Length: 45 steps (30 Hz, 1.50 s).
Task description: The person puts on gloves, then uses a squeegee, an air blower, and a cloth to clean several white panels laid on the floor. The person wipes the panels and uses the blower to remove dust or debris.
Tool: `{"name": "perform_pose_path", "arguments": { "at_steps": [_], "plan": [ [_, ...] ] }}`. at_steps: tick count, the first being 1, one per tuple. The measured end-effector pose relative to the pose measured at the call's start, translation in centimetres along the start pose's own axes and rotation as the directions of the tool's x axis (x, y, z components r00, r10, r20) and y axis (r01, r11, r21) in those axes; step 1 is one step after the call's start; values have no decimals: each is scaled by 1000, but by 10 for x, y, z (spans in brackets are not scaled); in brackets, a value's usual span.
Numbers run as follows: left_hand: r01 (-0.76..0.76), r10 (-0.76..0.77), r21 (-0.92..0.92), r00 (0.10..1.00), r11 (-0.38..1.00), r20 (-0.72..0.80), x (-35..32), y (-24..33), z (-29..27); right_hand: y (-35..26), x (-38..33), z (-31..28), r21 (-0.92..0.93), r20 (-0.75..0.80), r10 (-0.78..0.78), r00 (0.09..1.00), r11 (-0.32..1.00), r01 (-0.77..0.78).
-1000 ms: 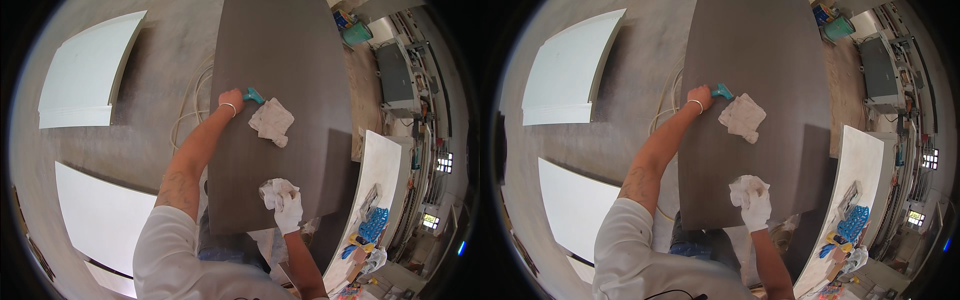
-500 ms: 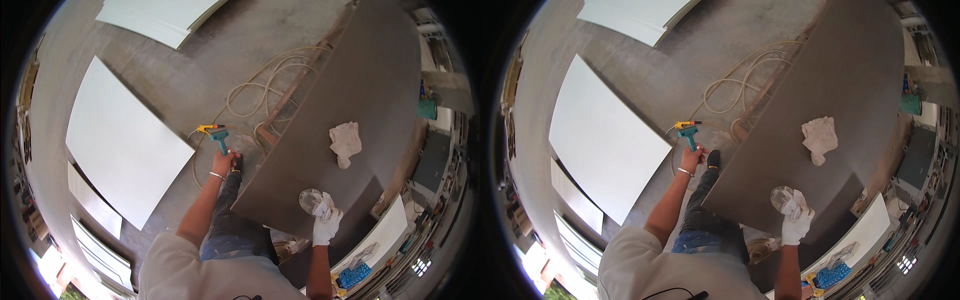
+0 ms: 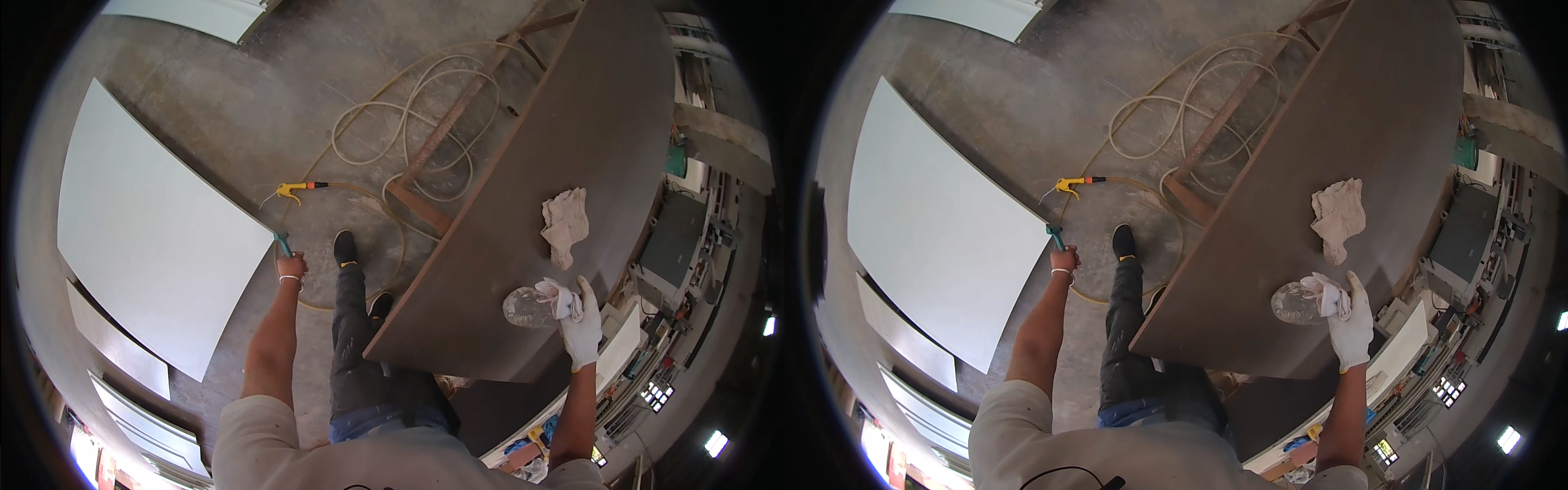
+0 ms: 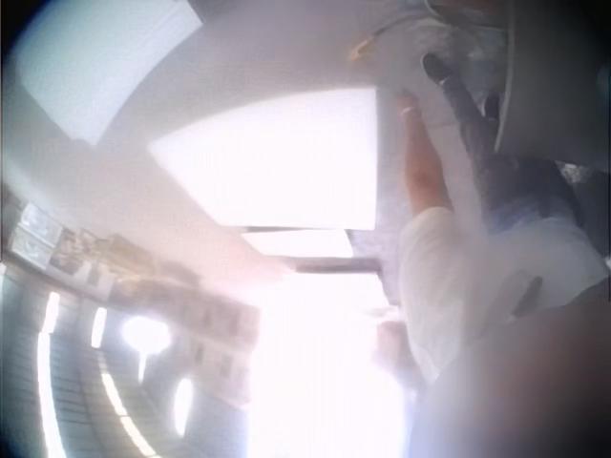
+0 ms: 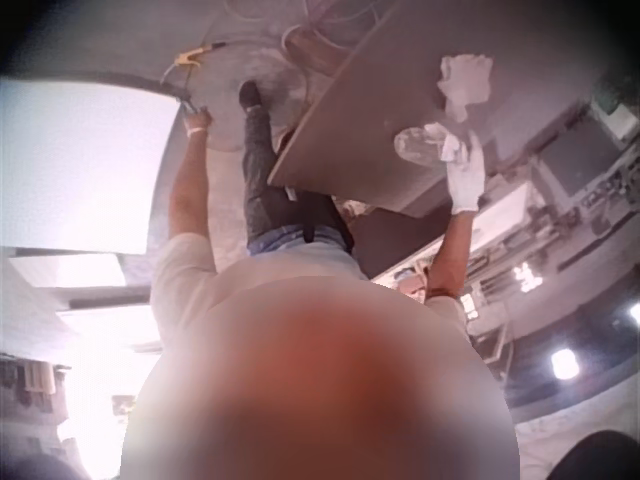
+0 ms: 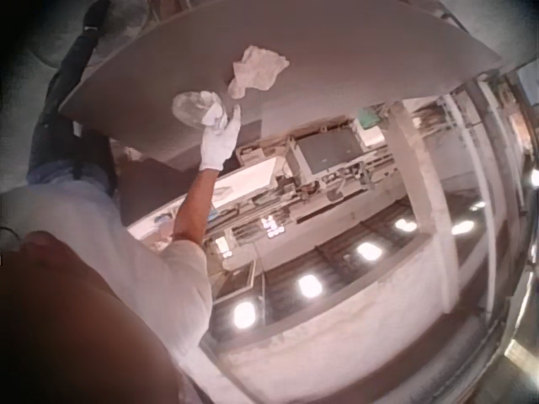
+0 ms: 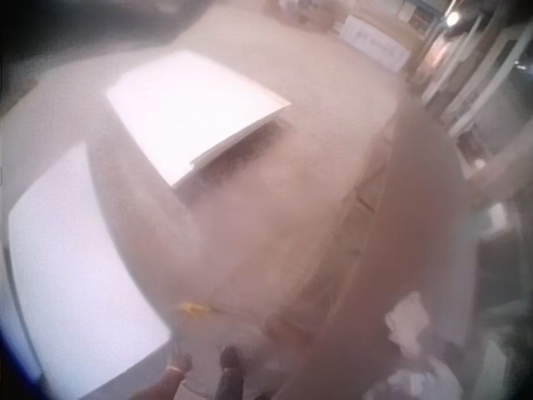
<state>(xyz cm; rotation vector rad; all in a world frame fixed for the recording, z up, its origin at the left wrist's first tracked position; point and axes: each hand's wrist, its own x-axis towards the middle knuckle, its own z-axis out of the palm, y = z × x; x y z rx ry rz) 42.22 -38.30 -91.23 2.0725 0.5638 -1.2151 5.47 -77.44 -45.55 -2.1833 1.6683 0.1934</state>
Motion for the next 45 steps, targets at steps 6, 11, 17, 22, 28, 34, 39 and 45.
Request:
{"name": "perform_pose_path", "arguments": {
  "at_steps": [6, 11, 17, 22, 28, 34, 39, 45],
  "plan": [
    [-577, 621, -240, 758, 781, 197, -110, 147, 71, -8, -13, 12, -171, -93, 16, 996, 985, -32],
    [-527, 725, -525, 302, 668, 619, -286, 247, 222, -5, -17, 19, -81, -219, -38, 975, 996, 21],
    [-858, 421, -119, 120, 499, 899, -373, 279, 374, -9, -6, 15, -72, -155, -80, 985, 995, 70],
    [-656, 336, -185, 110, 731, 935, -383, 280, 384, -11, -10, 12, 49, -118, 98, 988, 994, -93],
    [-455, 305, -325, -119, 829, 945, -436, 281, 328, -7, -2, 13, 56, -216, 285, 934, 958, -280],
    [-606, 551, -458, -38, 650, 833, -406, 296, 255, 8, -12, 34, 323, -231, 311, 922, 918, -230],
    [-153, 697, -853, 656, 499, 290, -230, 246, 144, 17, -34, 42, 88, -394, 242, 887, 970, -226],
    [11, -27, -185, 996, 983, -83, 102, 88, 64, 11, -25, 45, 5, -450, 256, 856, 959, -285]
  ]
}}
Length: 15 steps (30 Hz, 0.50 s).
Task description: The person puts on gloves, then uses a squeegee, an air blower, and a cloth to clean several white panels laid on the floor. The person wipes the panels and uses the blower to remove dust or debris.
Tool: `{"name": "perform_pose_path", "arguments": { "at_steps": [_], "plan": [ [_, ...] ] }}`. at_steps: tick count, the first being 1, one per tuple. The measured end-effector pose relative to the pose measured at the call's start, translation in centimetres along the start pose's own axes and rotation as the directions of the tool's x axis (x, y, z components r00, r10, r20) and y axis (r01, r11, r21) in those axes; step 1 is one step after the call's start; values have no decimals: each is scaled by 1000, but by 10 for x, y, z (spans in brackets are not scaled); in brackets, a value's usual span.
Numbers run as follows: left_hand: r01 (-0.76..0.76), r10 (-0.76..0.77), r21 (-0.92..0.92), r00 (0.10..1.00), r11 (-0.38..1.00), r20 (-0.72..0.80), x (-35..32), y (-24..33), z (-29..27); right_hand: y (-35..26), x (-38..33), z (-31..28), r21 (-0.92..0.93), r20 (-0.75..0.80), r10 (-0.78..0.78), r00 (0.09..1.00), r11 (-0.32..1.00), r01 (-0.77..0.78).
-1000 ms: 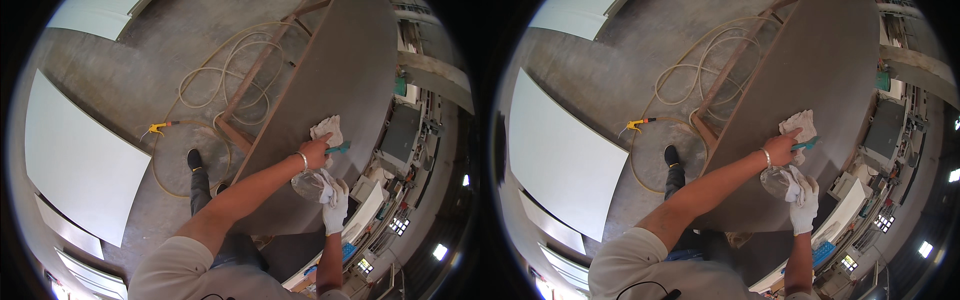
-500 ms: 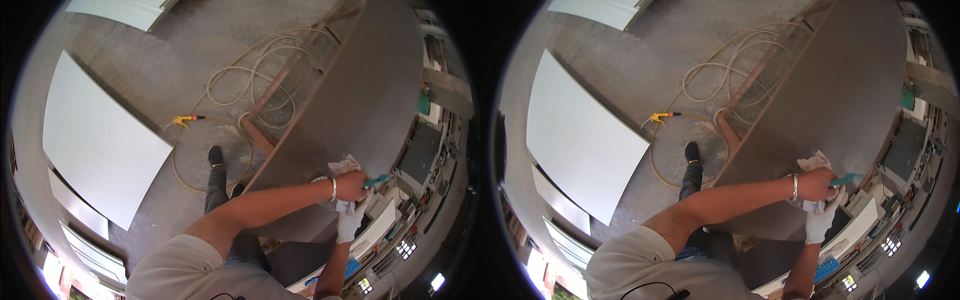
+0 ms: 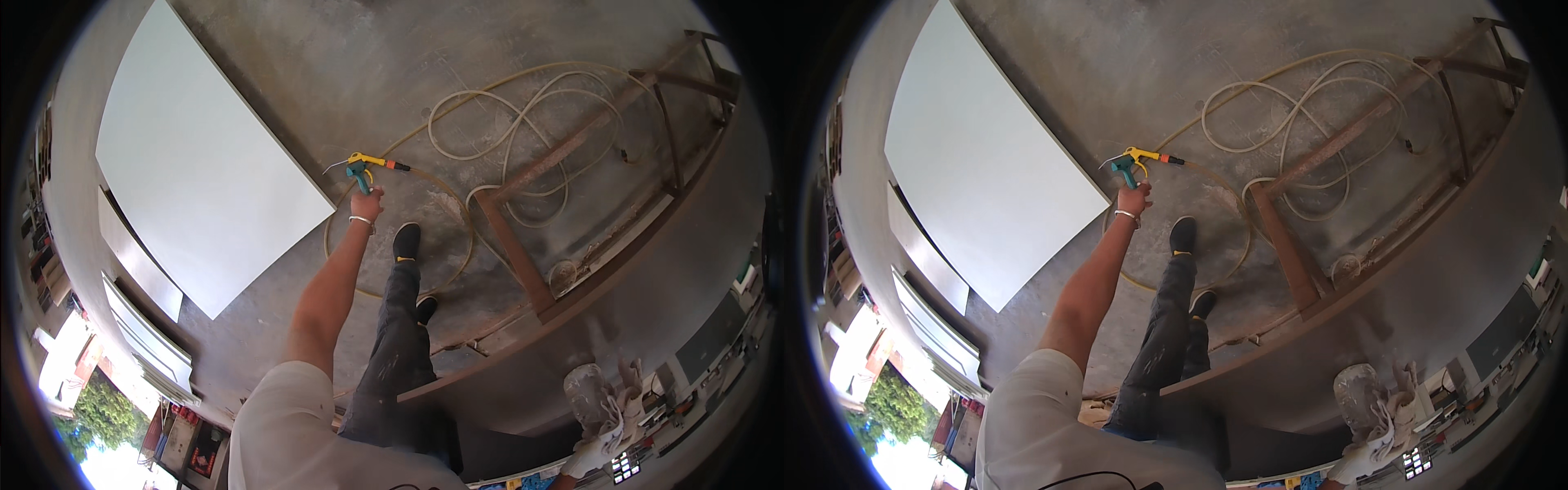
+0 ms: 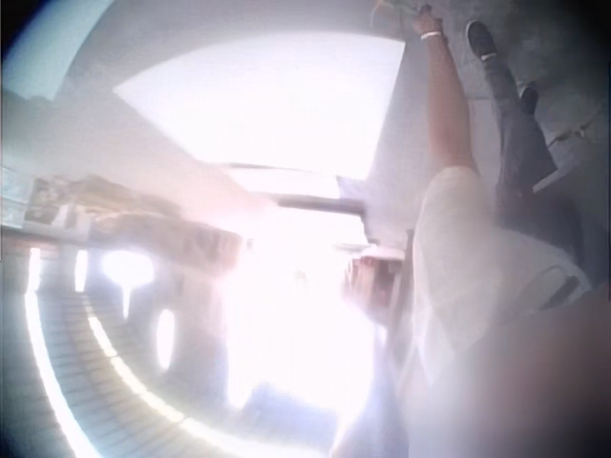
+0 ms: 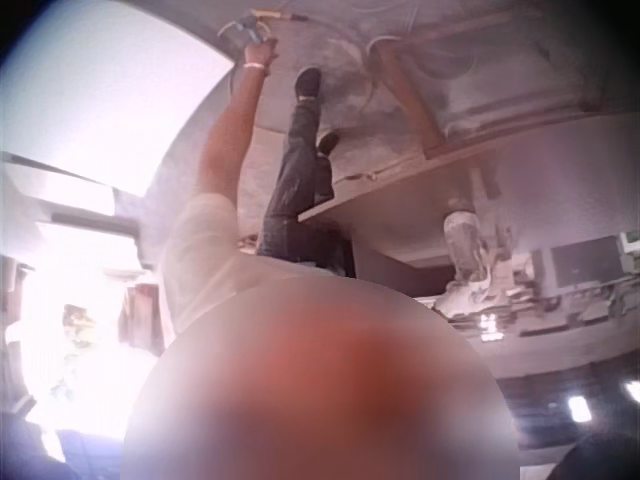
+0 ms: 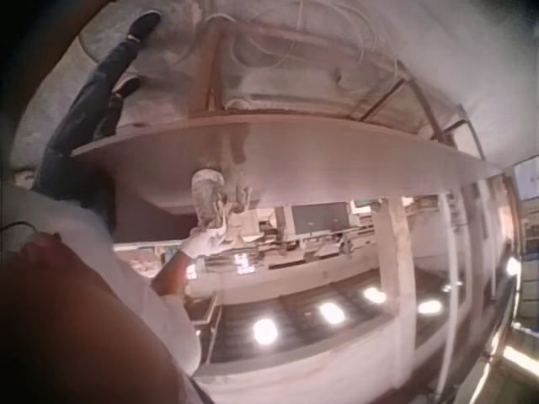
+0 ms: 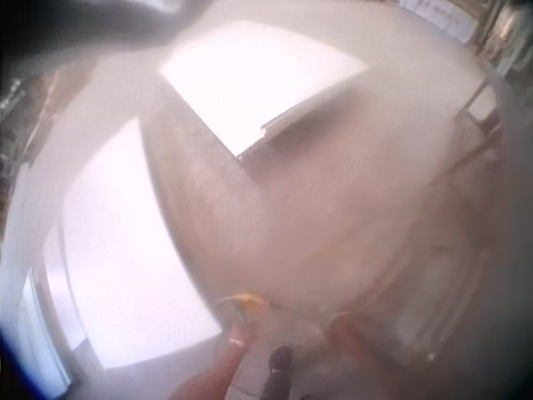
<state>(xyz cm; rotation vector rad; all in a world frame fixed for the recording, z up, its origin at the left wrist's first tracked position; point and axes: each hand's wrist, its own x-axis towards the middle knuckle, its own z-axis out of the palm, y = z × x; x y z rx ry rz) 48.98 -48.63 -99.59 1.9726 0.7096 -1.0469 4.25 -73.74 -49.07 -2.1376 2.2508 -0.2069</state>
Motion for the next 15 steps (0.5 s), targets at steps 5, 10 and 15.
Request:
{"name": "perform_pose_path", "arguments": {
  "at_steps": [5, 10, 15],
  "plan": [
    [-58, 55, 351, 998, 934, 17, 166, -118, 1, -13, 9, 14, -69, -45, -13, 999, 998, 10],
    [-191, 221, 521, 975, 832, 3, 242, -130, 30, -18, 5, 20, -120, -87, -11, 996, 993, 0],
    [175, -172, -320, 984, 931, 40, 230, -106, 53, -19, 1, 24, -108, -117, -20, 993, 994, 8]
  ]
}}
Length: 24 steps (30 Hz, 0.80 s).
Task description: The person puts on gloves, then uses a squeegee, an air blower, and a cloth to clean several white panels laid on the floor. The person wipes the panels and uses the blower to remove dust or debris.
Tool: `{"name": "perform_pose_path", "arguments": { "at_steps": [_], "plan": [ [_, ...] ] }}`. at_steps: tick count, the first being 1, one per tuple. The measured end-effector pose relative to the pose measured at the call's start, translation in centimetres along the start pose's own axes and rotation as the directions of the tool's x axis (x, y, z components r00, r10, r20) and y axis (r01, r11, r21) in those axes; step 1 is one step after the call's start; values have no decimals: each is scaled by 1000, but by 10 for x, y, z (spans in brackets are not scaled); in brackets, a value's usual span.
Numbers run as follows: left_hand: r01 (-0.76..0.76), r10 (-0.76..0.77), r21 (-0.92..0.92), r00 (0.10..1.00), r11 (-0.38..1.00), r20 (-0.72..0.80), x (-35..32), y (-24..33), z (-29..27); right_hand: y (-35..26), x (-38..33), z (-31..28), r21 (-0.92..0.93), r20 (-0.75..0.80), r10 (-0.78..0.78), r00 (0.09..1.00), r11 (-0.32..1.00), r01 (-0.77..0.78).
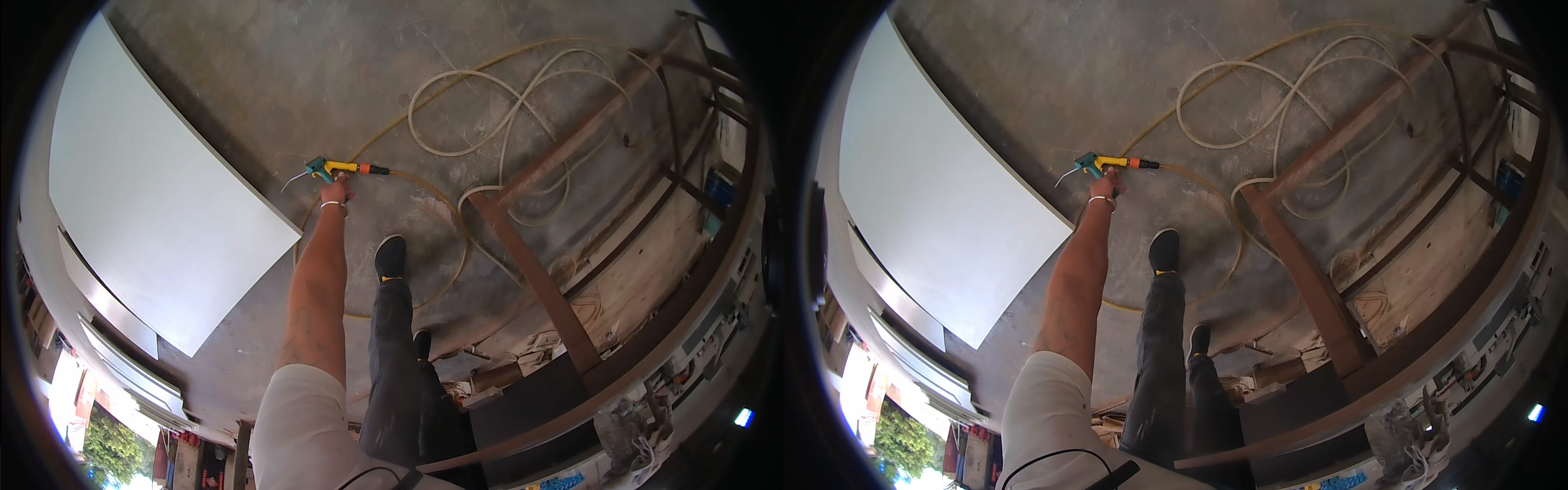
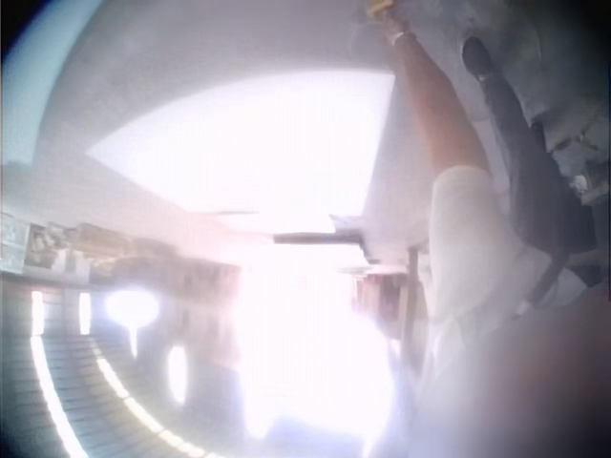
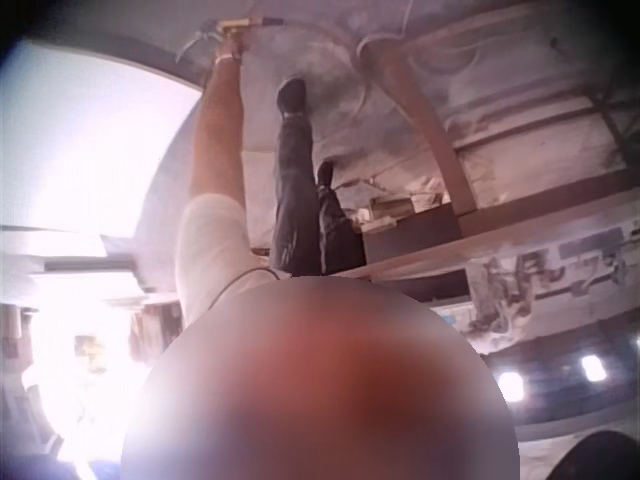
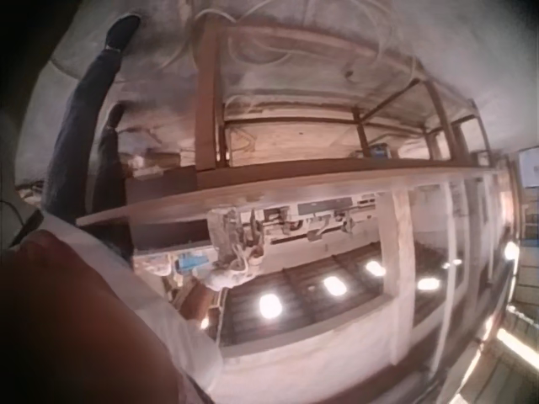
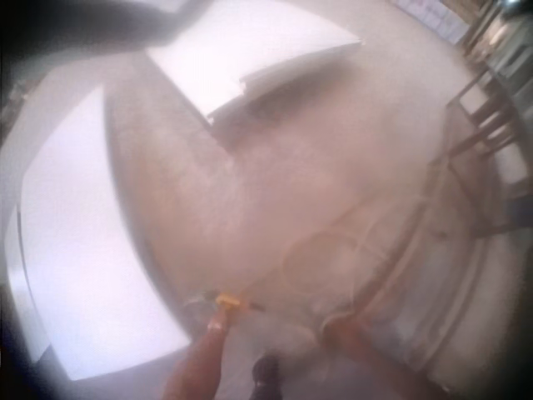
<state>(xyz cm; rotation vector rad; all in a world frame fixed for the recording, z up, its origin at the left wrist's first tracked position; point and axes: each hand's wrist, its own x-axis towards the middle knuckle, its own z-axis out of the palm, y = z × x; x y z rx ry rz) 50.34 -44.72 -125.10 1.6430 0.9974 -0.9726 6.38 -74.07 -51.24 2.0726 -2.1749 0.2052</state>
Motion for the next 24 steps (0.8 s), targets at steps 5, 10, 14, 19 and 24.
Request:
{"name": "perform_pose_path", "arguments": {
  "at_steps": [5, 10, 14, 19, 24],
  "plan": [
    [-170, 174, -105, 984, 980, 35, -74, 15, 6, 19, 0, -8, 39, 8, -39, 999, 998, 39],
    [-350, 348, -15, 925, 937, 154, -210, -6, -18, 63, -3, -16, 169, 11, -95, 995, 981, 91],
    [-544, 520, 189, 838, 817, 165, -327, -40, -68, 94, -14, -3, 457, 32, -87, 996, 887, 63],
    [-728, 735, 102, 670, 678, -103, -445, -79, -151, 107, -55, 6, 568, 12, -296, 955, 788, 237],
    [-753, 763, 176, 572, 634, -299, -524, -142, -294, 126, -141, -41, 570, -129, -535, 835, 649, 503]
  ]
}}
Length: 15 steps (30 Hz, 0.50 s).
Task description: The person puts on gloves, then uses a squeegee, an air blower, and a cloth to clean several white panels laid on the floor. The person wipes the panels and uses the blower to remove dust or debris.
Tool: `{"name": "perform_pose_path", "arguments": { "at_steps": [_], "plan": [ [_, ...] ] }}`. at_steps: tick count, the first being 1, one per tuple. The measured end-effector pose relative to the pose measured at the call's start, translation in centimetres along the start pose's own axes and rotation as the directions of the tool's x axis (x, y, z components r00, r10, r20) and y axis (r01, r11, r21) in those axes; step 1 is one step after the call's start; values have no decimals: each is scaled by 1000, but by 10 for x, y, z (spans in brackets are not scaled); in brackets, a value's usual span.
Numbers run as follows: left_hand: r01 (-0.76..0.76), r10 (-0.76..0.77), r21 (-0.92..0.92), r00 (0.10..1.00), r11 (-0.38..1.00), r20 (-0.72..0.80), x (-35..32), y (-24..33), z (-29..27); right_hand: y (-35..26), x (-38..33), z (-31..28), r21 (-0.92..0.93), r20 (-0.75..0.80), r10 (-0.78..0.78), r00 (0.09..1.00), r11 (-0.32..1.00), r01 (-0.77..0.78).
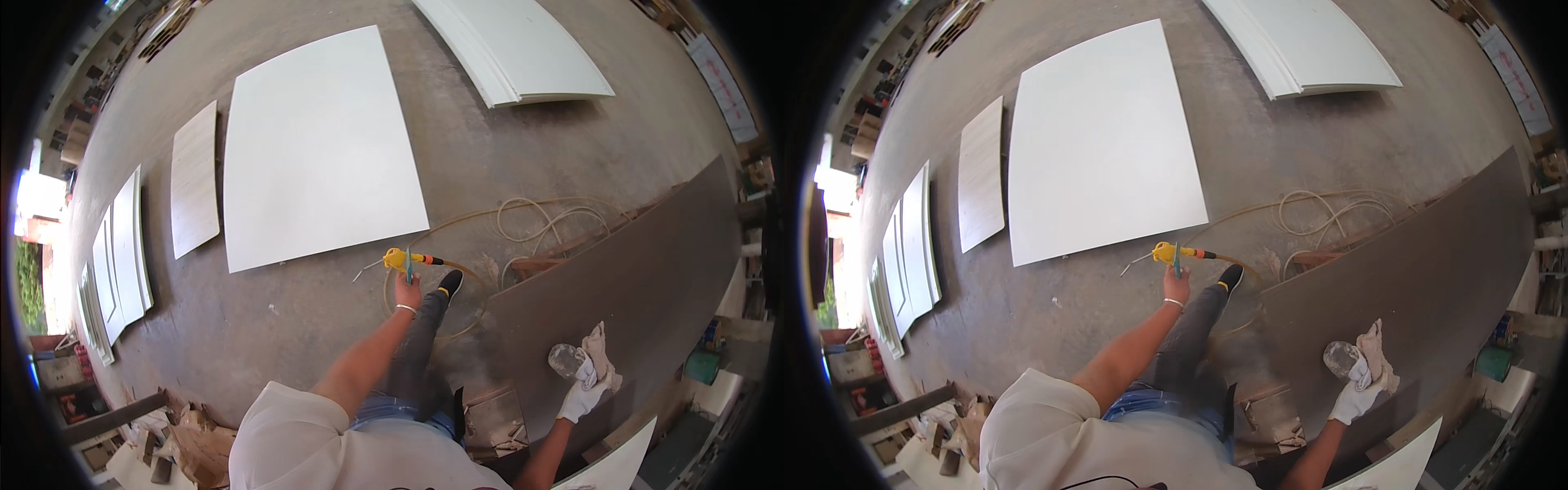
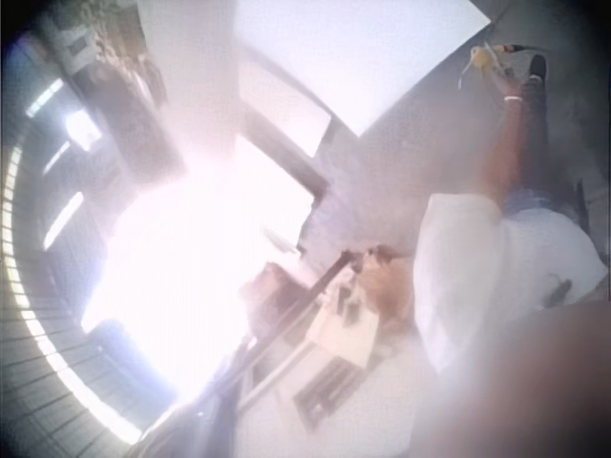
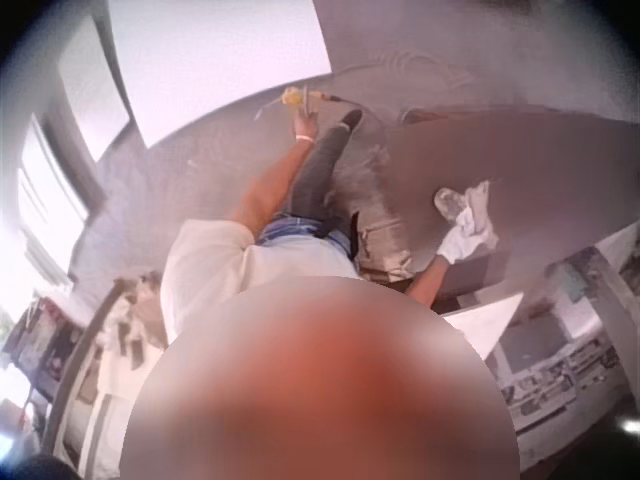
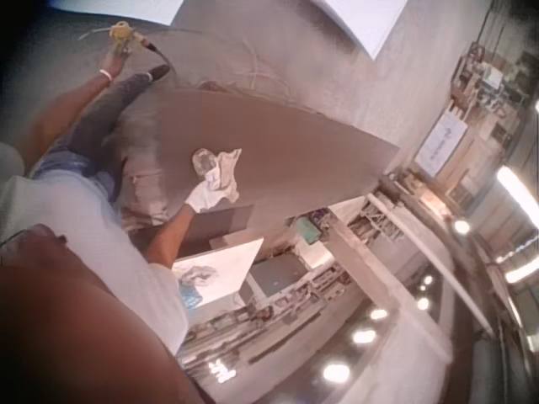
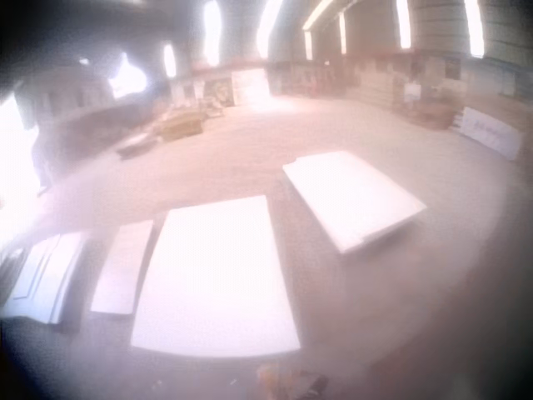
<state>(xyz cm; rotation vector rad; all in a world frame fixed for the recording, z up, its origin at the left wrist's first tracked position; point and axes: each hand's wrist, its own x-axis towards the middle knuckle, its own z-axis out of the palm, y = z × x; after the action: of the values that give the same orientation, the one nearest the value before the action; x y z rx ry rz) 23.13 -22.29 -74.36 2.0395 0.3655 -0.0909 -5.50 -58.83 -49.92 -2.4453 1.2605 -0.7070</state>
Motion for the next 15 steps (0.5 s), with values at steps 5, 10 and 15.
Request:
{"name": "perform_pose_path", "arguments": {
  "at_steps": [5, 10, 15],
  "plan": [
    [32, -23, 27, 955, 999, -295, -22, -59, -183, -80, -81, -15, -27, 244, 23, 969, 999, -17],
    [115, -56, 46, 749, 992, -661, -50, -131, -379, -175, -141, 3, 235, 329, -363, 872, 926, 297],
    [133, -94, -38, 441, 990, -893, -83, -202, -630, -301, -209, 33, 307, 441, -549, 711, 836, 455]
  ]
}}
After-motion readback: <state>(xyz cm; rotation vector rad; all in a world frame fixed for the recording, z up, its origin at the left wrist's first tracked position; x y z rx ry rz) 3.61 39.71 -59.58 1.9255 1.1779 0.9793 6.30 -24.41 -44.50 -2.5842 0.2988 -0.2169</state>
